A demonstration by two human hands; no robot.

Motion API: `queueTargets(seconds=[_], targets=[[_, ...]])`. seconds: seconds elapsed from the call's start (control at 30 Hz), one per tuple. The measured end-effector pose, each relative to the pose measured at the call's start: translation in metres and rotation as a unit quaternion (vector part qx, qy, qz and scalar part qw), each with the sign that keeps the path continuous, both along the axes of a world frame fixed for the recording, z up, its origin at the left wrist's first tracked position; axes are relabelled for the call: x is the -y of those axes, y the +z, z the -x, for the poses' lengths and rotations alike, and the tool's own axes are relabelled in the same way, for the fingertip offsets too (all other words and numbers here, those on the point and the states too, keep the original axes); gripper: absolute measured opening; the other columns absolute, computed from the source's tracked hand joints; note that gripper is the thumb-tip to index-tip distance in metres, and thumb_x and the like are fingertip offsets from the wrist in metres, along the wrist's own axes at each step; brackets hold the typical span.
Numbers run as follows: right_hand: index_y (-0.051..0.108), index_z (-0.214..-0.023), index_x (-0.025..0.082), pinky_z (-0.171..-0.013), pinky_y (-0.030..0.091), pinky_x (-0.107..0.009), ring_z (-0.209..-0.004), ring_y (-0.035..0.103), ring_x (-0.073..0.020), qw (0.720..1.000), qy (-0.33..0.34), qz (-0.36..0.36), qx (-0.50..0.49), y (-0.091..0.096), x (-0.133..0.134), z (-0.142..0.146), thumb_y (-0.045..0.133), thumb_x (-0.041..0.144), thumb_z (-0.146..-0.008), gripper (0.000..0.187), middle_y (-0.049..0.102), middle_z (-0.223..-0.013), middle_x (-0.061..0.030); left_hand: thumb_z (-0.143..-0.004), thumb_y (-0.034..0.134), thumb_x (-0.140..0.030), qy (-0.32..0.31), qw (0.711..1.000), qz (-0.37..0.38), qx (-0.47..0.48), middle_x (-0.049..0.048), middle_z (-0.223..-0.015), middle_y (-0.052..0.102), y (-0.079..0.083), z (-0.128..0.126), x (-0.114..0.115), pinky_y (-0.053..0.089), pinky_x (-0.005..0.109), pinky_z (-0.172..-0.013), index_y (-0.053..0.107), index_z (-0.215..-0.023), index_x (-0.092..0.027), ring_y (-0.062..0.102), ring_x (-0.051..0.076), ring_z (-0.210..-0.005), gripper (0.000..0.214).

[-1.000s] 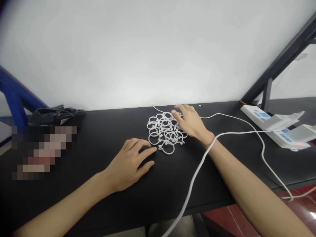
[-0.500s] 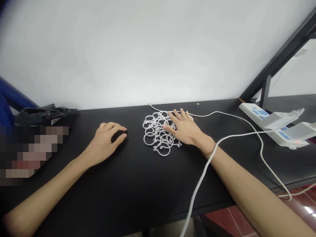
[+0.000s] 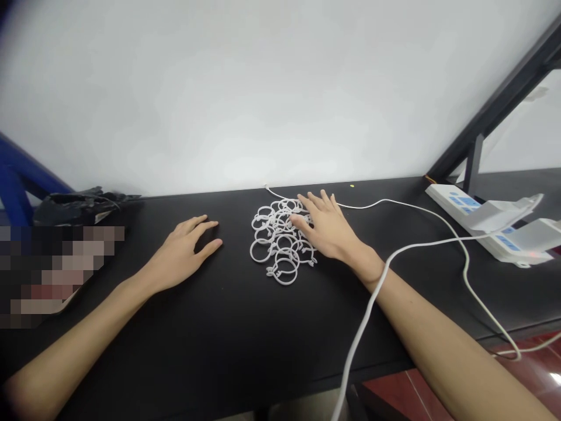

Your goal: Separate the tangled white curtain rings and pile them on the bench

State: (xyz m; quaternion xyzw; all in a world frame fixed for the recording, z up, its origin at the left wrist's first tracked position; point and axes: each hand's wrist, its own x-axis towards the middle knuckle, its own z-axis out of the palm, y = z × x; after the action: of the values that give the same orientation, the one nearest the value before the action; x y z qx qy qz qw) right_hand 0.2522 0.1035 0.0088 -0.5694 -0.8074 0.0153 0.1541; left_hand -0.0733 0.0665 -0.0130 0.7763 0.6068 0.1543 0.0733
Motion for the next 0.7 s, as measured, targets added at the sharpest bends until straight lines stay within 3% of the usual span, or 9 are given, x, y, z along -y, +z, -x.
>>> queueTargets(seconds=[0.1, 0.27, 0.43, 0.6, 0.7], targets=[[0.045, -0.144, 0.015, -0.117, 0.022, -0.059, -0.145, 0.028, -0.0354, 0.998, -0.008, -0.051, -0.048, 0.005, 0.001, -0.001, 0.022, 0.062, -0.098, 0.069, 0.047, -0.148, -0.0150, -0.095, 0.037, -0.060, -0.002, 1.000, 0.004, -0.004, 0.0128, -0.152, 0.040, 0.000, 0.002, -0.001, 0.030, 0.056, -0.113, 0.050, -0.138, -0.023, 0.031, 0.033, -0.143, 0.058], [0.059, -0.127, 0.014, -0.106, 0.039, -0.054, -0.123, 0.049, -0.0328, 0.990, 0.001, -0.099, -0.099, 0.009, 0.005, 0.002, 0.027, 0.055, -0.099, 0.059, 0.062, -0.125, -0.0156, -0.094, 0.040, -0.058, -0.004, 1.000, 0.003, -0.015, 0.0101, -0.151, 0.043, 0.002, 0.005, -0.003, 0.032, 0.055, -0.113, 0.052, -0.136, -0.024, 0.034, 0.032, -0.141, 0.055], [0.062, -0.122, 0.016, -0.102, 0.041, -0.051, -0.115, 0.051, -0.0313, 0.989, 0.015, -0.096, -0.110, 0.006, 0.005, 0.005, 0.031, 0.052, -0.100, 0.052, 0.063, -0.117, -0.0136, -0.095, 0.039, -0.058, -0.006, 1.000, 0.010, -0.019, 0.0103, -0.151, 0.043, 0.004, 0.005, -0.004, 0.031, 0.055, -0.114, 0.052, -0.137, -0.025, 0.034, 0.031, -0.141, 0.055], [0.061, -0.124, 0.016, -0.105, 0.039, -0.054, -0.121, 0.048, -0.0325, 0.993, 0.023, -0.066, -0.097, 0.008, 0.006, 0.005, 0.033, 0.055, -0.098, 0.054, 0.062, -0.121, -0.0146, -0.095, 0.039, -0.057, -0.008, 1.000, 0.013, -0.024, 0.0111, -0.151, 0.043, 0.006, 0.004, -0.003, 0.030, 0.054, -0.114, 0.051, -0.137, -0.023, 0.034, 0.031, -0.141, 0.056], [0.055, -0.134, 0.019, -0.110, 0.035, -0.056, -0.134, 0.041, -0.0338, 0.992, 0.096, -0.026, -0.073, 0.013, 0.012, 0.006, 0.043, 0.060, -0.094, 0.059, 0.054, -0.138, -0.0137, -0.095, 0.039, -0.056, -0.010, 1.000, 0.009, -0.027, 0.0116, -0.151, 0.043, 0.006, 0.005, -0.003, 0.031, 0.055, -0.113, 0.052, -0.137, -0.022, 0.035, 0.031, -0.140, 0.055]])
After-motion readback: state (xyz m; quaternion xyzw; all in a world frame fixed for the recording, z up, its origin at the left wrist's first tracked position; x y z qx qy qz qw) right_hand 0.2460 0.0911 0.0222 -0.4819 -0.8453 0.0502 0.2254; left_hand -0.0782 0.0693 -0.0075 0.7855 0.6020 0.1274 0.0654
